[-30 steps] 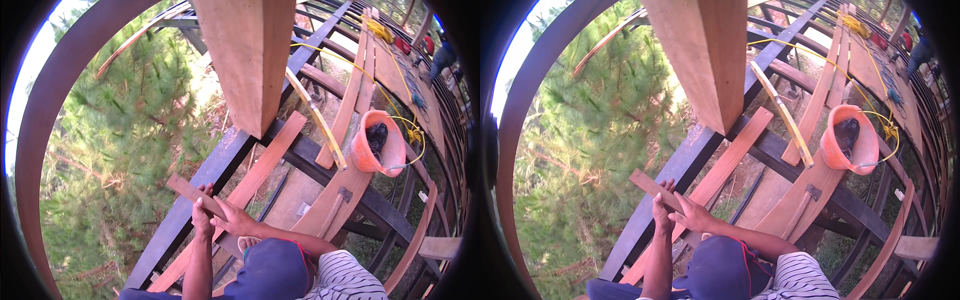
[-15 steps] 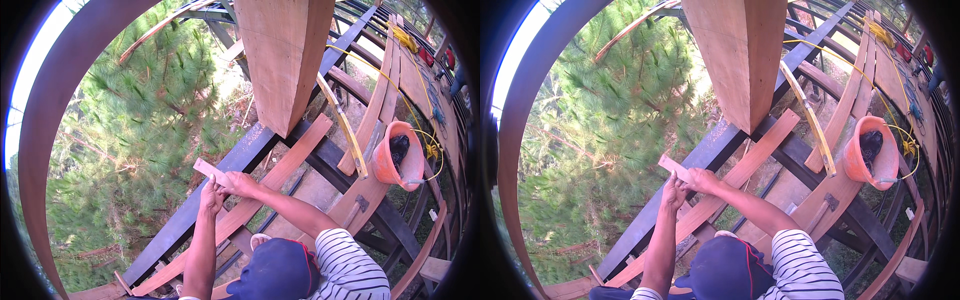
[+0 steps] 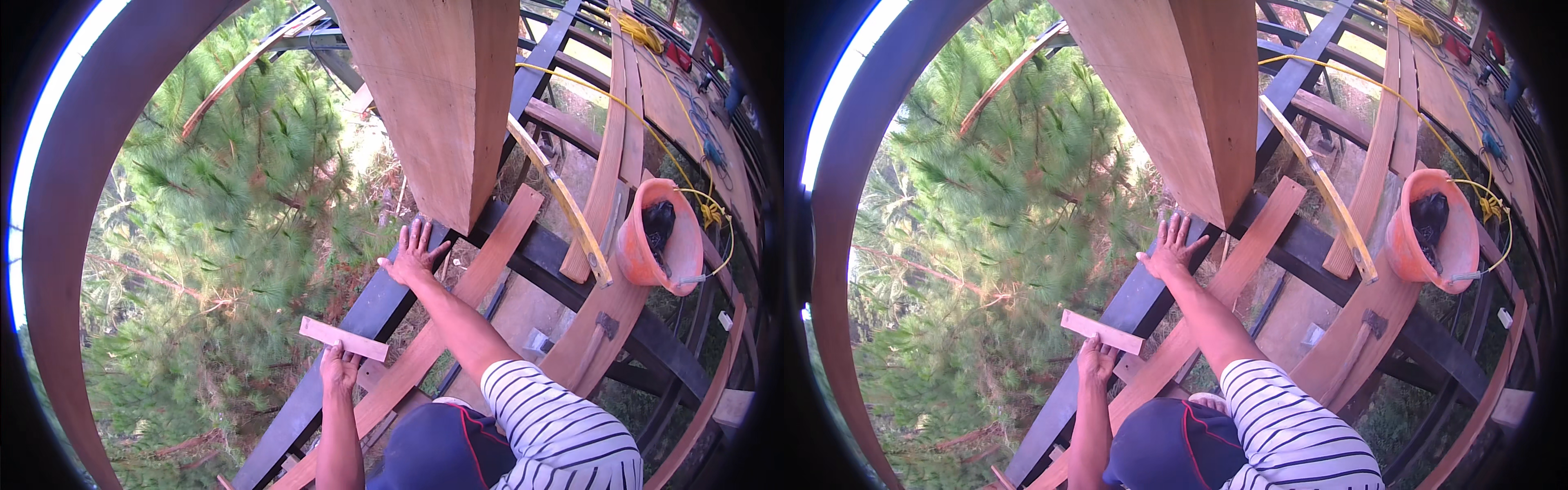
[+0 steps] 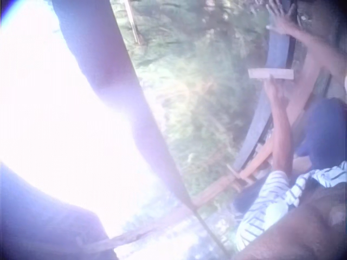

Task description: The person is assembling a wooden structure on a metal frame. They use a hammer to drive nails into wooden planks, position a spirit level to check alignment, and secure the planks to the frame. The person moves around the structure to work on different sections.

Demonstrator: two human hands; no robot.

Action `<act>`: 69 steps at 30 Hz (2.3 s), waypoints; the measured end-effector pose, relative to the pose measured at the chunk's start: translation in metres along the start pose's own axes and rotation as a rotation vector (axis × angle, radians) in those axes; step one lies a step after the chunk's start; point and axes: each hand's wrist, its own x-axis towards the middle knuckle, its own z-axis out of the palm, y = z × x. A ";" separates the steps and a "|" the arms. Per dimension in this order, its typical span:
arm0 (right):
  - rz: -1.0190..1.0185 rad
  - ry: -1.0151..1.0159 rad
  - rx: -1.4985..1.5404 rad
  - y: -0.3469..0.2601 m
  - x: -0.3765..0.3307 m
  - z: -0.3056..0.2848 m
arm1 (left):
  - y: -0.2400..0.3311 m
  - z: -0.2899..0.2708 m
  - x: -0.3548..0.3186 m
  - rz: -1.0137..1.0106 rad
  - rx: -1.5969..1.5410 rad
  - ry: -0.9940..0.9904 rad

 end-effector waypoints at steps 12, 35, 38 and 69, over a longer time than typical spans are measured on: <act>-0.536 0.058 0.247 0.034 -0.050 0.026 | -0.037 0.139 0.097 -0.111 0.210 -0.163; -0.232 0.099 -0.053 0.057 -0.036 0.014 | 0.115 -0.054 -0.055 0.278 1.624 -0.341; -0.229 0.098 -0.042 0.057 -0.031 0.005 | 0.159 -0.083 -0.076 0.229 1.935 -0.393; 0.407 0.222 1.848 0.148 -0.087 0.068 | 0.075 -0.286 -0.132 -0.089 1.903 -0.220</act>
